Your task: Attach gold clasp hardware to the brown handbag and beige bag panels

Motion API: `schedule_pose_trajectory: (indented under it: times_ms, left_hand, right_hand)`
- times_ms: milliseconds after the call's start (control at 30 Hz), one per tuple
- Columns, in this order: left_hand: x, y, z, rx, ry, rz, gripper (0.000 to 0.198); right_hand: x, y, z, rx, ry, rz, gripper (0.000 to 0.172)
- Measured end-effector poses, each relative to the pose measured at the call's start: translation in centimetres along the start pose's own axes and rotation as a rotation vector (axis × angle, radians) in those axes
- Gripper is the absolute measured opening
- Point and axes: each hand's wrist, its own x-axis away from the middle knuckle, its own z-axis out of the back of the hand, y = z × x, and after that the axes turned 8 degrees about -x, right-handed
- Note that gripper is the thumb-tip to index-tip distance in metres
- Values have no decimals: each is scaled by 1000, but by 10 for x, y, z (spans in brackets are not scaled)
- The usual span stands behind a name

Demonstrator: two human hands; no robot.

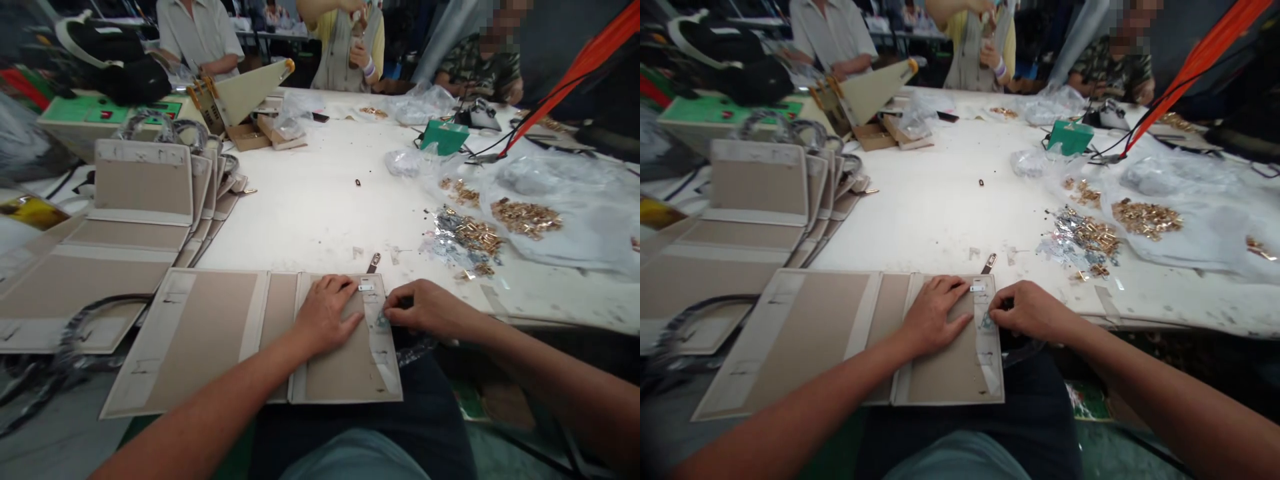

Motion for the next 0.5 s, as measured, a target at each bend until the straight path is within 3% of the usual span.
schedule_pose_trajectory:
  times_ms: [100,233,500]
  left_hand:
    - [2,0,0,-9,9,-8,55]
    - [5,-1,0,-11,11,-26,56]
    - [8,-2,-2,-19,30,-30,56]
  right_hand:
    - [-9,-5,-20,98,3,27,17]
    - [-18,-9,-29,274,49,142,18]
    - [-16,-5,-39,552,139,85,15]
